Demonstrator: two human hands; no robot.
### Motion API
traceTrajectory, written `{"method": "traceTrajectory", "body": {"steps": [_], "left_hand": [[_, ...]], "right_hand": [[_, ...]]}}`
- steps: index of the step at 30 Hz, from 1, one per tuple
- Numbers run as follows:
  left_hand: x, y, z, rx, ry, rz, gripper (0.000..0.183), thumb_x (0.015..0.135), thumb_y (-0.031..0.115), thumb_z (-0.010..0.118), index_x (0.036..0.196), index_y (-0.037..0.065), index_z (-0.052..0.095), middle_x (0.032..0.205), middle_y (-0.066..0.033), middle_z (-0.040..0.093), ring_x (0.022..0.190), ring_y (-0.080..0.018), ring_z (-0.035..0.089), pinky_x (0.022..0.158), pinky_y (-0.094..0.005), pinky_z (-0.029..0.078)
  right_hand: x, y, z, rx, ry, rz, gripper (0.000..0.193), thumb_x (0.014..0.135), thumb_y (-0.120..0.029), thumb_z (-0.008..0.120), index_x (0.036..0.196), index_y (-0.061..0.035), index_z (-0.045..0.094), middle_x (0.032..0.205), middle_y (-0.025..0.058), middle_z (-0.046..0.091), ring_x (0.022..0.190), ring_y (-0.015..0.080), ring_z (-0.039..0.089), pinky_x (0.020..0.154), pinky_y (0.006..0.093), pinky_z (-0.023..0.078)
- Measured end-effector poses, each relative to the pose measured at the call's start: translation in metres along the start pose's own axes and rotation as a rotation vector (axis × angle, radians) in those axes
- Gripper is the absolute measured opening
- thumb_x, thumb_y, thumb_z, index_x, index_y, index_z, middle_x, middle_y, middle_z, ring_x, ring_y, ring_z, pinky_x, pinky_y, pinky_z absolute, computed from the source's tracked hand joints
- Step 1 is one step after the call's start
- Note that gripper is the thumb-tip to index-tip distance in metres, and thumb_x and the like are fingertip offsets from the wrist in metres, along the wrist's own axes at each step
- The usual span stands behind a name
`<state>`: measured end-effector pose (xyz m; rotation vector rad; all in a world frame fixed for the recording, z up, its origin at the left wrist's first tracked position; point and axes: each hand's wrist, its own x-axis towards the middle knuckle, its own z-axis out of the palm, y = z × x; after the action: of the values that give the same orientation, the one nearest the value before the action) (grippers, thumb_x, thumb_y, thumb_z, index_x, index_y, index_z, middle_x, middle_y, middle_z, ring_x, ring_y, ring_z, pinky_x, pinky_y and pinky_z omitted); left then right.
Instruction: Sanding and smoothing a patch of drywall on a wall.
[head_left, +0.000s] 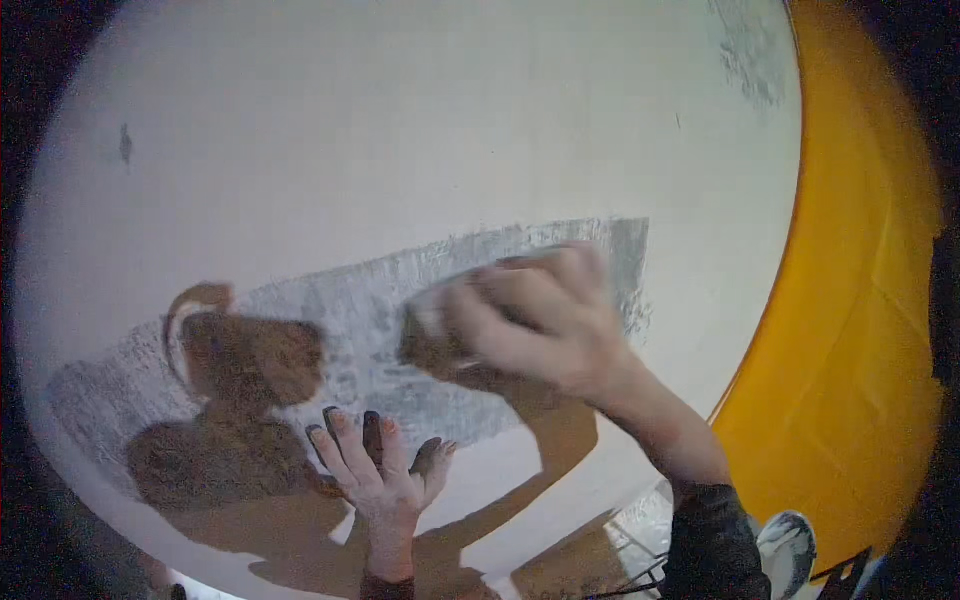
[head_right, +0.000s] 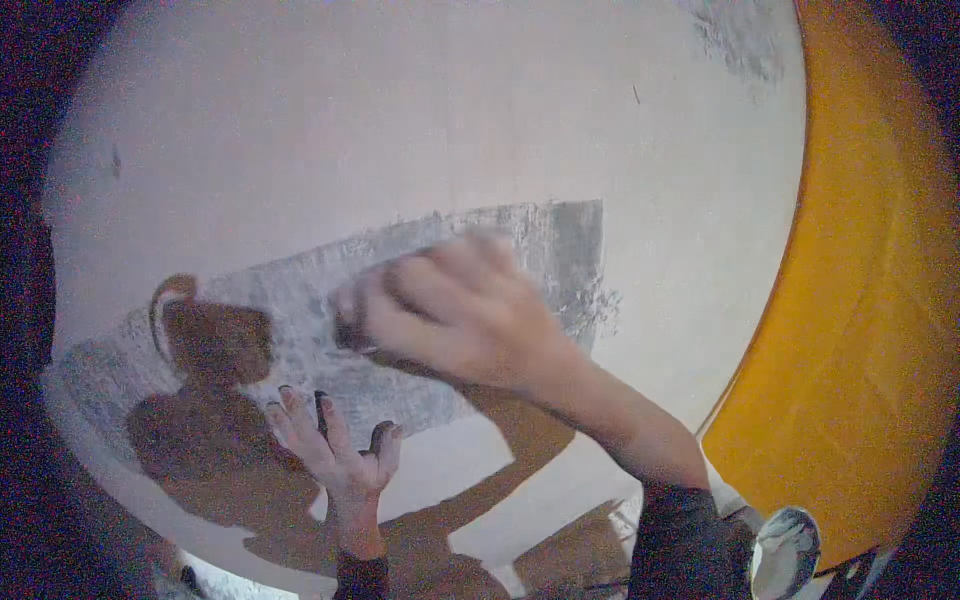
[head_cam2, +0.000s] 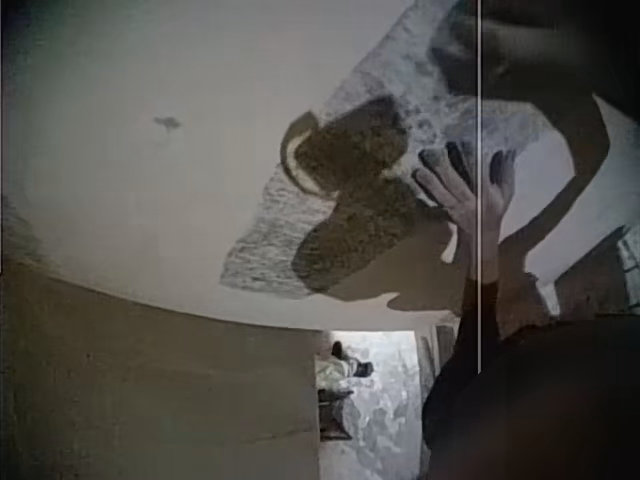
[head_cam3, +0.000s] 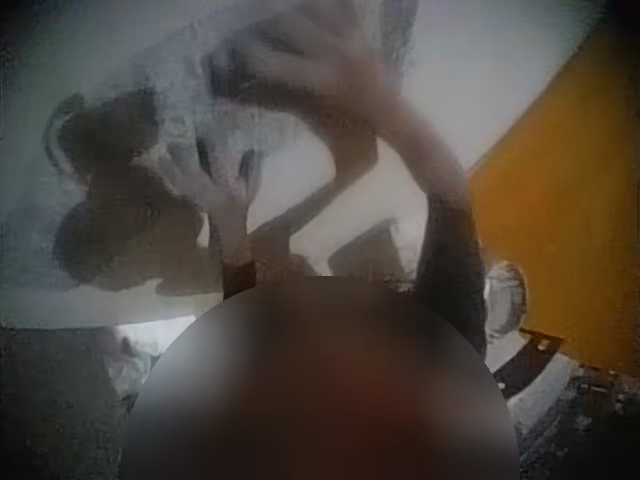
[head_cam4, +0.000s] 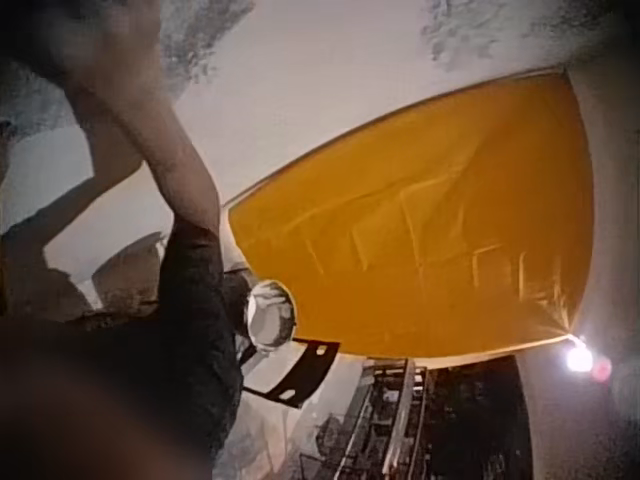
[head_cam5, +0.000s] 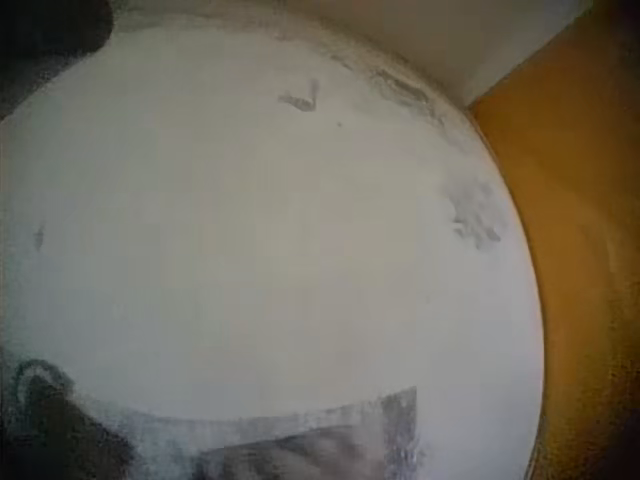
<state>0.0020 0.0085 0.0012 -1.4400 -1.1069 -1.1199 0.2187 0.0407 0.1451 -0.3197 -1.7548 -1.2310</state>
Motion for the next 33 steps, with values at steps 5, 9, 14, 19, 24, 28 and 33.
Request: {"method": "traceTrajectory", "body": {"steps": [5,9,14,19,24,28,33], "left_hand": [[-0.009,-0.008,-0.009,0.16,-0.091,0.0,0.073,0.085,0.059,0.049,0.136,0.008,0.036,0.141,-0.0287,0.03,0.131,-0.0486,0.026,0.105,-0.0634,0.012],[-0.02,-0.039,-0.006,0.122,-0.077,-0.024,0.072,0.086,0.059,0.048,0.135,0.007,0.038,0.141,-0.0285,0.03,0.131,-0.0477,0.027,0.105,-0.063,0.01],[-0.038,-0.088,0.014,0.067,-0.093,-0.124,0.076,0.08,0.065,0.052,0.138,0.017,0.037,0.142,-0.0237,0.031,0.131,-0.0449,0.027,0.102,-0.0648,0.009],[-0.037,-0.12,0.03,0.065,-0.092,-0.018,0.071,0.082,0.064,0.051,0.134,0.018,0.042,0.141,-0.0234,0.032,0.132,-0.0431,0.026,0.103,-0.0638,0.007],[-0.038,-0.107,0.034,0.117,-0.078,-0.033,0.068,0.084,0.063,0.048,0.133,0.017,0.043,0.141,-0.0229,0.033,0.133,-0.0421,0.025,0.103,-0.0634,0.006],[-0.039,-0.102,0.033,0.154,-0.137,-0.026,0.066,0.085,0.062,0.047,0.133,0.016,0.044,0.142,-0.0236,0.032,0.133,-0.0424,0.025,0.103,-0.0636,0.006],[-0.034,-0.094,0.014,0.121,-0.023,0.009,0.071,0.085,0.061,0.048,0.131,0.008,0.044,0.141,-0.0275,0.031,0.132,-0.0448,0.026,0.104,-0.0612,0.008]], "right_hand": [[-0.007,0.03,-0.01,-0.161,0.165,0.238,0.022,0.065,-0.014,0.075,0.087,-0.0125,0.068,0.077,-0.0009,0.063,0.07,0.0166,0.055,0.064,0.0305,0.04],[0.007,-0.028,0.034,0.017,-0.165,0.074,0.017,0.07,-0.014,0.072,0.087,-0.0137,0.068,0.077,-0.0007,0.063,0.071,0.0172,0.055,0.064,0.031,0.04],[0.029,-0.032,0.076,0.002,0.121,0.186,0.017,0.067,-0.011,0.075,0.082,-0.0125,0.068,0.076,0.0012,0.063,0.068,0.0191,0.057,0.063,0.0321,0.045],[0.033,-0.056,0.1,-0.088,0.026,0.198,0.022,0.062,-0.01,0.074,0.084,-0.0123,0.069,0.076,0.002,0.064,0.07,0.0183,0.057,0.064,0.0301,0.045],[0.025,-0.034,0.092,0.044,0.031,0.097,0.025,0.062,-0.008,0.073,0.087,-0.0126,0.07,0.076,0.0014,0.064,0.07,0.0184,0.057,0.064,0.0304,0.043],[0.025,-0.025,0.082,-0.143,0.11,0.295,0.024,0.064,-0.007,0.071,0.088,-0.0119,0.069,0.079,0.0013,0.066,0.07,0.0184,0.057,0.065,0.0311,0.043],[0.026,-0.054,0.074,0.011,0.006,0.08,0.022,0.066,-0.015,0.07,0.088,-0.0117,0.07,0.081,0.0028,0.065,0.069,0.019,0.056,0.066,0.032,0.041]]}}
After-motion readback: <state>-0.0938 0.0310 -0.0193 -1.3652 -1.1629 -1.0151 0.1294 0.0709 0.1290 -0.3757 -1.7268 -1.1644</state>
